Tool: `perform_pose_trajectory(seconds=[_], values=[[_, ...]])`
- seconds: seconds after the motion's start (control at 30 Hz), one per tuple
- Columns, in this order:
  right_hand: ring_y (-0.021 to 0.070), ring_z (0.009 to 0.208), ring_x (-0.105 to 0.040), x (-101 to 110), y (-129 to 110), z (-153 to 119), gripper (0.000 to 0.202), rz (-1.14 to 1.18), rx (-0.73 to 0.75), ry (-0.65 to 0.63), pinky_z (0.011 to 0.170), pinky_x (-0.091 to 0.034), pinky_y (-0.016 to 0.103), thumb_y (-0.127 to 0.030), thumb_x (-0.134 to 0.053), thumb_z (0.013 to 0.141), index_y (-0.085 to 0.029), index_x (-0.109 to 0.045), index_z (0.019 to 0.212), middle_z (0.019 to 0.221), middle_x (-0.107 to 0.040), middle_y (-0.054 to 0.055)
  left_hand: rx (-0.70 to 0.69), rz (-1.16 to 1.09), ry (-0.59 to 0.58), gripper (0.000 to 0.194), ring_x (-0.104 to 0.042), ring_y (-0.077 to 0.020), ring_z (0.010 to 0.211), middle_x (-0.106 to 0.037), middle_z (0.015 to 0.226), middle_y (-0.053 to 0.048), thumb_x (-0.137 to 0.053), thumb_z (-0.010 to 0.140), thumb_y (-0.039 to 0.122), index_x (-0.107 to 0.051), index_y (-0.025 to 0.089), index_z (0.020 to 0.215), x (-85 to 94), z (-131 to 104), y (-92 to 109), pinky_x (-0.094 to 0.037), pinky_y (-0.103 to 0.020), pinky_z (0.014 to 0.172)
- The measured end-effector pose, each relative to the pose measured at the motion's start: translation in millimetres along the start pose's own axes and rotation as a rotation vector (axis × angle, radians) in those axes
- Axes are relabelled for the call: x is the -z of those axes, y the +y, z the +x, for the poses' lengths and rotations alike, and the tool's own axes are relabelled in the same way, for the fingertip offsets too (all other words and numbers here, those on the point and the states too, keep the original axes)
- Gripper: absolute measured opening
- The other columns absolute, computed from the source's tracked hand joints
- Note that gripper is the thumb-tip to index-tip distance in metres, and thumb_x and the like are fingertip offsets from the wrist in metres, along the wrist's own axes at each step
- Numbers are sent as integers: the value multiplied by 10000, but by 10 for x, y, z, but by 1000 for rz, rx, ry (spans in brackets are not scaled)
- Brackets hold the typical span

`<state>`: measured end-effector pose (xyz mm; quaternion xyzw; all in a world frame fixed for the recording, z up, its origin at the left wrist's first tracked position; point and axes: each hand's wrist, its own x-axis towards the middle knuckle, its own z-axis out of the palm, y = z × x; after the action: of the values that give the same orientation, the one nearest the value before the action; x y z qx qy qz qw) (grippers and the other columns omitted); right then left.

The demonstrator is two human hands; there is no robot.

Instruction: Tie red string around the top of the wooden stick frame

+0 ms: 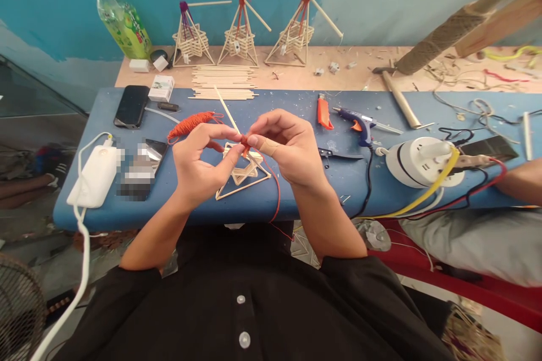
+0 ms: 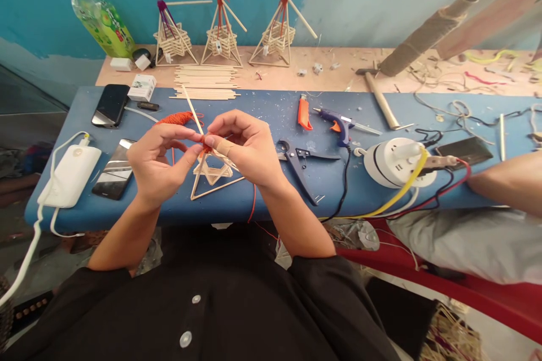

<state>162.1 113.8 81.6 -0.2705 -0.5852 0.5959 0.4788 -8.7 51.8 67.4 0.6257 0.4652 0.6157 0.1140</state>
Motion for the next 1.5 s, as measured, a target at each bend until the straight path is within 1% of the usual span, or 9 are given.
perform_pose_trajectory(seconds=[0.1,0.27,0.43,0.53,0.67,0.83,1.0,1.23,1.5], values=[[146,702,-747,-10,2,-6,518,7,-15,17,653,-638,295,-594,-1031,675,-219,-714,839,780,-762,-21,35,-30,-2,229,-832,-190,873,-839,957,-28,-899,854,239,-780,217,1048,3,16,5,-642,-261,652],[153,718,-761,-31,25,-16,559,68,-22,45,711,-674,315,-486,-1102,561,-228,-699,851,806,-775,-28,110,-66,-9,235,-813,-162,805,-808,879,-8,-867,843,191,-770,216,1056,12,47,21,-594,-221,616],[138,731,-743,-8,90,-8,537,24,10,89,715,-652,303,-577,-1039,661,-236,-683,874,815,-753,-31,129,-76,-25,287,-749,-140,759,-792,951,-14,-822,832,192,-772,236,1112,50,47,9,-581,-232,599],[132,756,-722,27,144,-20,519,-2,44,126,713,-631,294,-581,-1012,703,-242,-669,895,832,-726,-35,143,-75,-65,250,-741,-148,775,-791,929,-22,-799,865,190,-810,243,1109,114,36,-4,-599,-246,624],[117,765,-676,72,193,-65,481,-35,82,130,716,-609,282,-578,-958,783,-257,-636,938,860,-680,-37,123,11,-149,116,-746,-174,778,-817,897,-32,-785,908,196,-855,252,981,232,16,-9,-629,-293,671],[120,782,-632,82,226,-101,443,-41,116,128,717,-576,277,-541,-920,839,-268,-601,980,871,-639,-33,113,37,-203,66,-714,-172,746,-781,834,-26,-782,919,217,-823,240,873,308,12,-43,-595,-294,645],[120,810,-598,110,315,-81,382,-21,120,155,777,-545,284,-385,-879,853,-274,-534,973,869,-607,-40,171,-92,-254,140,-672,-167,739,-730,834,-30,-758,961,270,-747,233,826,324,42,-146,-514,-292,601],[110,819,-578,190,453,-72,353,-23,125,160,789,-505,285,-271,-764,857,-280,-427,961,893,-582,-40,250,-332,-269,332,-594,-171,675,-633,754,-35,-809,960,509,-726,241,783,280,50,-331,-511,-340,633],[109,808,-551,171,401,-97,402,5,98,206,772,-492,280,-229,-754,838,-276,-364,920,881,-556,-40,224,-525,-307,224,-582,-173,741,-610,744,-39,-795,991,361,-758,221,820,251,17,-434,-484,-316,703]])
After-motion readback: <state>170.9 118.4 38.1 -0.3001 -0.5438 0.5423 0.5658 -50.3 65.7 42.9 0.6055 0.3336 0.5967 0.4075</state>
